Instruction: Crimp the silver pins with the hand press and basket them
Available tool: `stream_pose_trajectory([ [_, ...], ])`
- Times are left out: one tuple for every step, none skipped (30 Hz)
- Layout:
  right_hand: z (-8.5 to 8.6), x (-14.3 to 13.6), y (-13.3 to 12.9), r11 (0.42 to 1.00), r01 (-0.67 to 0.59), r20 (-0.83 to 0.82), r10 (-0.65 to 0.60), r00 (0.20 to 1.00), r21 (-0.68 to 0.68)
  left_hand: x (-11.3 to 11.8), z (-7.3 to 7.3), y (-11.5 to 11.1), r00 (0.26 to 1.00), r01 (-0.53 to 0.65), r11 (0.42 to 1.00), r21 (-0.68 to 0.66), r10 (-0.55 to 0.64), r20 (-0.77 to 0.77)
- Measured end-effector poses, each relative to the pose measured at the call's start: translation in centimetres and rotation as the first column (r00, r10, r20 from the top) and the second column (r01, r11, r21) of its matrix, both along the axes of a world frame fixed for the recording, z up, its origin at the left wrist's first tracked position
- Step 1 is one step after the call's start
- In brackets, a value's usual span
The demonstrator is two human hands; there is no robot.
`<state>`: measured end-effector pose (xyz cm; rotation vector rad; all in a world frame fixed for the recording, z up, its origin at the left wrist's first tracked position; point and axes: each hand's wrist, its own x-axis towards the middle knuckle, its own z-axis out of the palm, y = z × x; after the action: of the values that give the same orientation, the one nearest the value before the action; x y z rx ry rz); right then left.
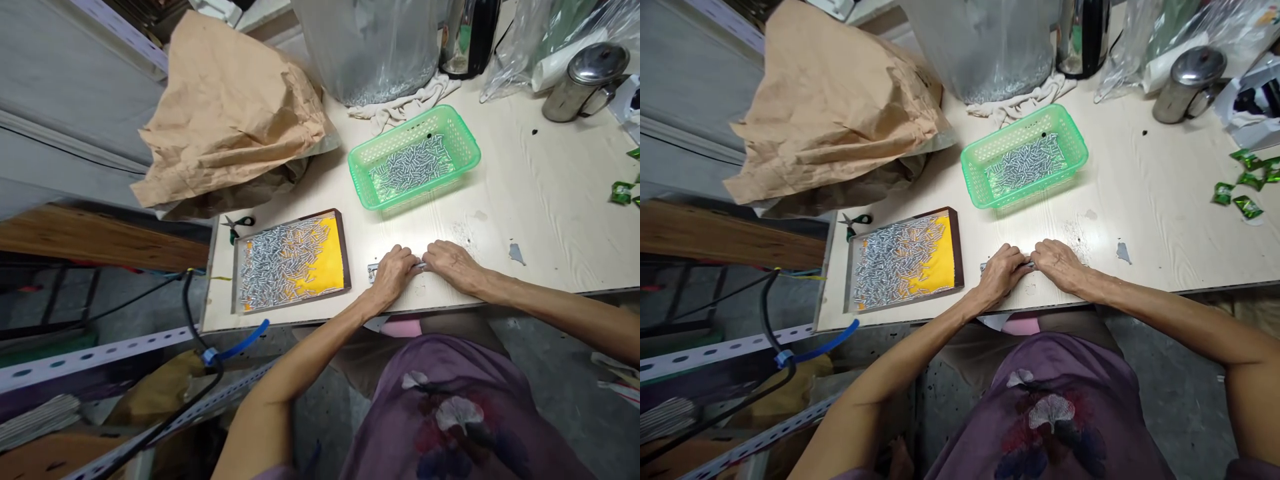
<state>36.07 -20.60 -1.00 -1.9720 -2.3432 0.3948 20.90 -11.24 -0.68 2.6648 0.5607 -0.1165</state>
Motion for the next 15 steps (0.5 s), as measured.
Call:
stream_pose_trajectory([
  [0.0,0.0,0.0,1.000,0.003,-0.003,-0.003,1.000,0.003,0.0,-0.1,0.0,1.000,-0.004,1.000,0.005,0.004,0.003],
  [0.0,0.1,0.1,1.000,0.009,-0.010,-0.009,1.000,0.007,0.0,-0.1,0.0,1.000,-0.006,1.000,0.016,0.006,0.003],
  [0.0,0.3,0.2,1.000,0.017,-0.023,-0.016,1.000,0.014,0.0,-0.2,0.0,1.000,-0.009,0.999,0.032,0.009,0.002],
  [0.1,0.7,0.3,1.000,0.019,-0.046,-0.018,0.999,0.024,-0.1,-0.4,0.0,1.000,-0.012,0.999,0.050,0.012,0.005],
  [0.2,1.1,0.4,0.999,0.012,-0.077,-0.009,0.997,0.034,-0.2,-0.6,-0.2,1.000,-0.017,0.997,0.070,0.016,0.016],
  [0.3,1.7,0.6,0.999,-0.004,-0.112,0.009,0.994,0.043,-0.4,-1.0,-0.4,0.999,-0.029,0.995,0.091,0.026,0.039],
  [0.4,2.3,0.8,0.998,-0.028,-0.146,0.035,0.989,0.051,-0.6,-1.4,-0.8,0.996,-0.049,0.992,0.113,0.041,0.074],
  [0.5,2.9,1.1,0.997,-0.059,-0.175,0.068,0.982,0.056,-0.9,-2.0,-1.3,0.991,-0.073,0.988,0.134,0.057,0.118],
  [0.5,3.5,1.4,0.994,-0.088,-0.195,0.098,0.976,0.061,-1.1,-2.6,-1.9,0.983,-0.097,0.984,0.151,0.071,0.169],
  [0.5,4.0,1.7,0.992,-0.106,-0.204,0.118,0.972,0.068,-1.4,-3.2,-2.7,0.972,-0.117,0.979,0.164,0.079,0.222],
  [0.4,4.4,2.0,0.991,-0.109,-0.203,0.123,0.971,0.077,-1.7,-3.8,-3.6,0.960,-0.125,0.977,0.172,0.075,0.269],
  [0.3,4.7,2.4,0.991,-0.098,-0.194,0.114,0.974,0.086,-1.9,-4.4,-4.5,0.950,-0.118,0.978,0.175,0.060,0.305],
  [0.1,4.9,2.9,0.993,-0.077,-0.177,0.092,0.980,0.092,-2.0,-4.8,-5.4,0.944,-0.097,0.980,0.173,0.036,0.327],
  [0.0,5.0,3.4,0.994,-0.048,-0.151,0.062,0.987,0.094,-2.2,-5.2,-6.2,0.942,-0.071,0.983,0.169,0.011,0.335],
  [-0.1,5.0,3.9,0.995,-0.014,-0.120,0.025,0.992,0.096,-2.2,-5.3,-6.9,0.943,-0.046,0.986,0.161,-0.010,0.332],
])
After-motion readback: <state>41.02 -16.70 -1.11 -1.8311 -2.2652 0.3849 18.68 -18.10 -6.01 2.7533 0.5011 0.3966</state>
